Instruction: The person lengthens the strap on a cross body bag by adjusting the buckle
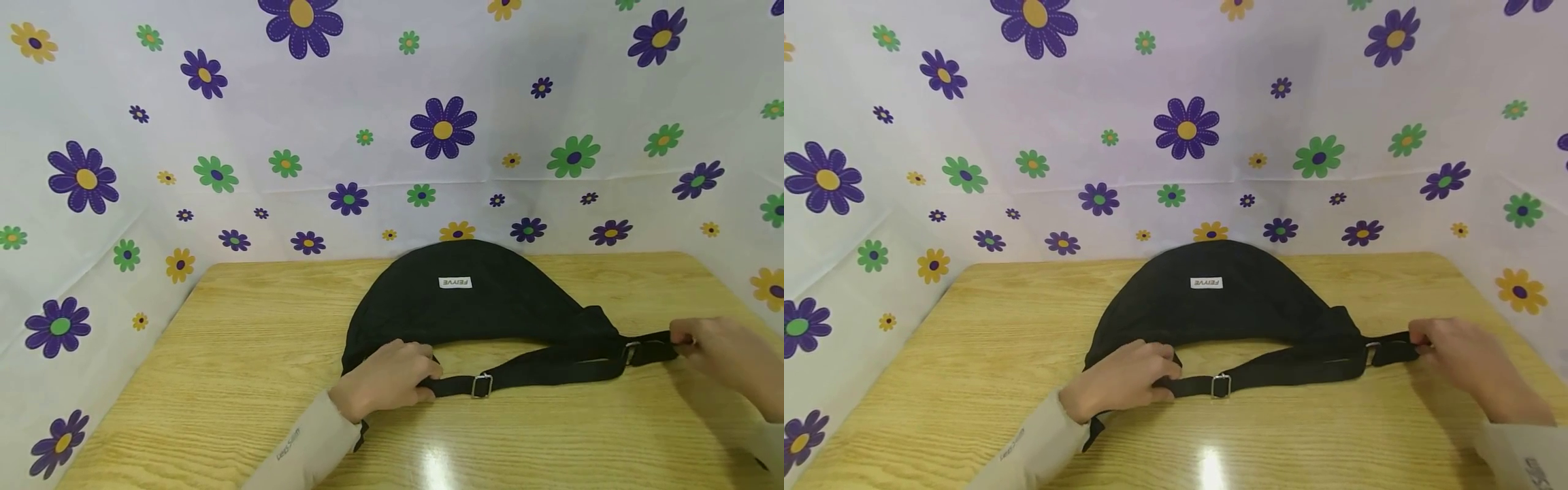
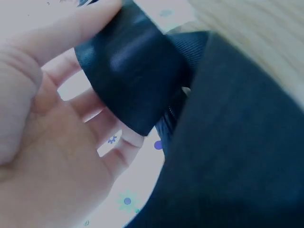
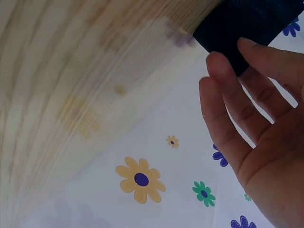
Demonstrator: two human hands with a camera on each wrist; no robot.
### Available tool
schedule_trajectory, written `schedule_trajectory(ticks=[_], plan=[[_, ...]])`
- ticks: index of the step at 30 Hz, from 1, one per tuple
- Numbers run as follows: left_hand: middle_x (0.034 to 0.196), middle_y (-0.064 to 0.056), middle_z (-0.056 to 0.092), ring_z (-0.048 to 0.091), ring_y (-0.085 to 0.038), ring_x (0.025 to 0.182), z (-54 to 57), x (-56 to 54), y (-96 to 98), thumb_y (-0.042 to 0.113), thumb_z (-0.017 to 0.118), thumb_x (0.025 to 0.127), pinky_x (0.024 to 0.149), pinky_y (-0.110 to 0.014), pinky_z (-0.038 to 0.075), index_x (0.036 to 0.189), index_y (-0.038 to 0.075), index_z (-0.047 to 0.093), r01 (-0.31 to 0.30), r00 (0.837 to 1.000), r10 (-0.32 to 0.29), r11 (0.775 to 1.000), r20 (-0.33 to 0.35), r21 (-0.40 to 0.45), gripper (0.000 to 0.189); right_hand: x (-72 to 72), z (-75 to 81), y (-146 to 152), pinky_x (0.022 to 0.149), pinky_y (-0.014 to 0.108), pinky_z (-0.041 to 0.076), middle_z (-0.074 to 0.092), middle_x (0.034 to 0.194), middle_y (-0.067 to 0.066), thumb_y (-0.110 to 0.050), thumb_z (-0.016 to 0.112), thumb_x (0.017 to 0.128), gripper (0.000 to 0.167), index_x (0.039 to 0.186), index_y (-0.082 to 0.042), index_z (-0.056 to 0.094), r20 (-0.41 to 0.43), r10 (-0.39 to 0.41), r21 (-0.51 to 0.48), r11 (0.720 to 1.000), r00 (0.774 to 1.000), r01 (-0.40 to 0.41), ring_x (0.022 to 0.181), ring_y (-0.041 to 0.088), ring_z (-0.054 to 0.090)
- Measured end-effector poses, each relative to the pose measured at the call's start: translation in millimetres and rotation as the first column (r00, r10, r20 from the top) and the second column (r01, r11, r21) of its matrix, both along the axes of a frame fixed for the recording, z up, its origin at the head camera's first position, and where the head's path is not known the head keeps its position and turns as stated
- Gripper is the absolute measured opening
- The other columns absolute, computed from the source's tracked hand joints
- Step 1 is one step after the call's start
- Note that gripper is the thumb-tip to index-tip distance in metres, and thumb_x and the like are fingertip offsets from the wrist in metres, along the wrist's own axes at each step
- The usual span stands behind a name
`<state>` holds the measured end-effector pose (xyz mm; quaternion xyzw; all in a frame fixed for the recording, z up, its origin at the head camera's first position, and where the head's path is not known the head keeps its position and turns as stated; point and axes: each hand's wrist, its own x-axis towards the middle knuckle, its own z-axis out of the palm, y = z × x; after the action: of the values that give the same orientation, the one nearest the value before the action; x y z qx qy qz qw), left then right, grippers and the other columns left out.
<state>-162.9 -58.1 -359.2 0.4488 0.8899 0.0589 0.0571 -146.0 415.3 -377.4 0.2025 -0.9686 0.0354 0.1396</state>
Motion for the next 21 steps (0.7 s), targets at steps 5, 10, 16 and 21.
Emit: schedule_trajectory(ticks=[5, 10, 16, 21], plan=[[0.112, 0.0, 0.056, 0.05, -0.016, 0.097, 6.7, 4.0, -16.9, 0.027, 0.075, 0.095, 0.084, -0.029, 0.043, 0.112, 0.016, 0.072, -0.016, 1.0, 0.014, 0.99, 0.01, 0.138, 0.021, -2.0, 0.4, -4.4, 0.052, 0.034, 0.046, 0.062, 0.069, -0.001, 0.015, 0.074, 0.073, 0.027, 0.072, -0.008, 0.06, 0.102, -0.031, -0.038, 0.999, 0.994, 0.035, 0.058, 0.011, 0.05], [0.115, -0.003, 0.057, 0.053, -0.012, 0.09, 13.0, 4.2, -39.4, 0.018, 0.062, 0.103, 0.082, -0.026, 0.048, 0.125, 0.005, 0.063, -0.105, 0.974, 0.059, 0.973, 0.22, 0.204, 0.025, -3.4, 6.1, -8.5, 0.055, 0.039, 0.05, 0.065, 0.073, 0.009, 0.014, 0.07, 0.079, 0.012, 0.078, 0.004, 0.064, 0.19, -0.081, -0.058, 0.994, 0.978, 0.093, 0.063, 0.024, 0.061], [0.091, 0.004, 0.057, 0.051, -0.006, 0.073, 7.7, 2.1, -59.2, 0.012, 0.05, 0.109, 0.074, -0.024, 0.047, 0.124, 0.0, 0.062, -0.188, 0.912, 0.098, 0.963, 0.399, 0.194, 0.023, -1.4, 5.0, -11.2, 0.053, 0.032, 0.041, 0.058, 0.067, 0.0, -0.001, 0.057, 0.1, 0.019, 0.085, 0.007, 0.065, 0.234, -0.101, -0.119, 0.984, 0.967, 0.132, 0.057, 0.01, 0.048], [0.059, 0.011, 0.038, 0.034, -0.001, 0.05, 0.5, 0.8, -69.9, 0.021, 0.05, 0.109, 0.054, -0.019, 0.033, 0.07, 0.011, 0.059, -0.171, 0.893, 0.074, 0.968, 0.444, 0.182, 0.041, -1.4, -5.7, -10.7, 0.052, 0.026, 0.029, 0.039, 0.06, -0.008, -0.006, 0.051, 0.106, 0.034, 0.073, -0.008, 0.058, 0.114, -0.053, -0.142, 0.987, 0.992, 0.069, 0.052, 0.002, 0.031]])
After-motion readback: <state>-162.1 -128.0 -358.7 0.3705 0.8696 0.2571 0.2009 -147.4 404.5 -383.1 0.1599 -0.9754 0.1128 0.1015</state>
